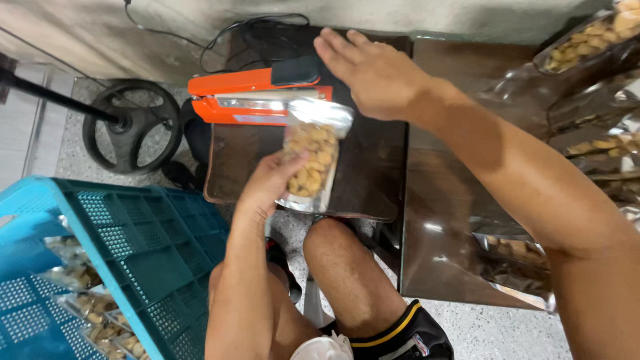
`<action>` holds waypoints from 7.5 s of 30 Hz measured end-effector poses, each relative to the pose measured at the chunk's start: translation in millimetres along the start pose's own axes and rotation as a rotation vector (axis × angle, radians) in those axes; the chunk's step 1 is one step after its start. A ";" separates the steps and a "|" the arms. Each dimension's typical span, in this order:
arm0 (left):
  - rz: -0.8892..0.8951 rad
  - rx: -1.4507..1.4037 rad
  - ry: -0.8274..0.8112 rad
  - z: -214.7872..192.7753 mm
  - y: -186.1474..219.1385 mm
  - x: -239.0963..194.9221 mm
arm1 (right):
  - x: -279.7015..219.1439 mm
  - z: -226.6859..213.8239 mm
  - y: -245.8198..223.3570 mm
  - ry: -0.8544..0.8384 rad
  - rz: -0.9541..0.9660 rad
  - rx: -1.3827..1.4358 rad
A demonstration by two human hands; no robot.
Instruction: The person seals plastic pouches containing small food items using a heat sealer. The person places a pouch under the sealer arm, presses down to seal it, and then places the sealed pouch into a blue plastic crate.
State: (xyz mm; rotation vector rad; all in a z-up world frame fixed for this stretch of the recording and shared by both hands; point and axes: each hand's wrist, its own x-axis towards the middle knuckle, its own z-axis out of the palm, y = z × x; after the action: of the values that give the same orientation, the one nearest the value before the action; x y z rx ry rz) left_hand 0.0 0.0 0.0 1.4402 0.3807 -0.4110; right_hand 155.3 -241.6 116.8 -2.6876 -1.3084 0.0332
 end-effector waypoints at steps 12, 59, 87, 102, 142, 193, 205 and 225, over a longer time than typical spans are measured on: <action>0.003 -0.238 0.035 -47.4 48.0 -6.3 | -8.0 22.1 -23.9 0.252 -0.164 -0.399; 0.044 -0.290 0.036 -48.4 40.6 -2.8 | 10.1 28.8 -27.5 -0.307 0.082 -0.409; 0.655 -0.592 -0.400 -51.7 11.9 -49.1 | 69.0 -119.5 -115.1 -0.482 0.061 -0.071; 0.363 -1.678 0.270 -26.1 -2.4 33.8 | 176.0 -105.3 -311.3 -0.509 -0.570 0.464; 0.309 -1.347 0.238 -16.4 17.9 3.4 | 98.0 154.2 -537.4 -0.617 -1.258 -0.166; -0.035 -0.527 -0.271 203.9 46.2 37.2 | -286.2 -83.6 211.8 0.185 0.606 -0.690; 0.115 -0.515 -0.407 273.1 78.1 111.1 | -250.5 -20.8 314.1 0.177 0.724 -0.755; 0.646 0.487 -0.419 205.2 113.6 24.0 | -147.0 -154.1 75.7 -0.275 0.340 -0.088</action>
State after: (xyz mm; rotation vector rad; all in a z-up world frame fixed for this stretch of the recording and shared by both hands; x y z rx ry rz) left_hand 77.6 -195.7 106.3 1.7947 -0.5541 -0.2695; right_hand 136.8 -422.4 251.1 -3.0343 -0.9117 0.4055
